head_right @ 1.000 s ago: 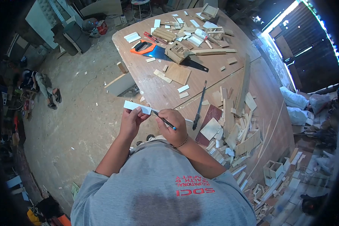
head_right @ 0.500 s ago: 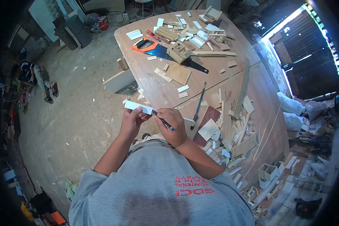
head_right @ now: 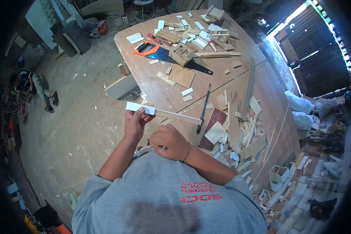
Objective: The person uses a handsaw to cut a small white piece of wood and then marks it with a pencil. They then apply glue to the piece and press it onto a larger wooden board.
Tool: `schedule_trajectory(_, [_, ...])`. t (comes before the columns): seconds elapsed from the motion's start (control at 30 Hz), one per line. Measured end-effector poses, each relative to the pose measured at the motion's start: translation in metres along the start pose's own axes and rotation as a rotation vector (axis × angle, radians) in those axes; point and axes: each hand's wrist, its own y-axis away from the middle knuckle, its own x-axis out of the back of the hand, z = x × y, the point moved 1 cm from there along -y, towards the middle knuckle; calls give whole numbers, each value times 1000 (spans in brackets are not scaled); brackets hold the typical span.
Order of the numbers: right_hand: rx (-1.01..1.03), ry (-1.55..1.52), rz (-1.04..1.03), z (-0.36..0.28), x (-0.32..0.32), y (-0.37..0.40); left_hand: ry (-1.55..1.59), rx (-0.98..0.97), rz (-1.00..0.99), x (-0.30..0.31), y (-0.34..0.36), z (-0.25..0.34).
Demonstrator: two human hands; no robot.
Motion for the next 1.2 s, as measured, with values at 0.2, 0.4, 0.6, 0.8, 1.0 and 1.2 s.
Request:
schedule_trajectory(0.2, [-53, 259, 522, 20, 23, -14, 60, 6, -18, 3, -3, -1])
schedule_trajectory(0.4, [-37, 327, 462, 23, 17, -19, 108, 10, 3, -4, 2, 0])
schedule_trajectory(0.6, [-47, 413, 457, 22, 1, -16, 96, 6, -4, 3, 0, -6])
schedule_trajectory(0.8, [61, 45, -134, 7, -15, -3, 89, -48, -56, 6, -8, -5])
schedule_trajectory(1.0, [-27, 120, 351, 12, 43, -19, 108, -21, 110, -6, 1, 8])
schedule_trajectory(1.2, [-492, -95, 416, 22, 41, -7, -150, -13, -11, 0, 4, 9])
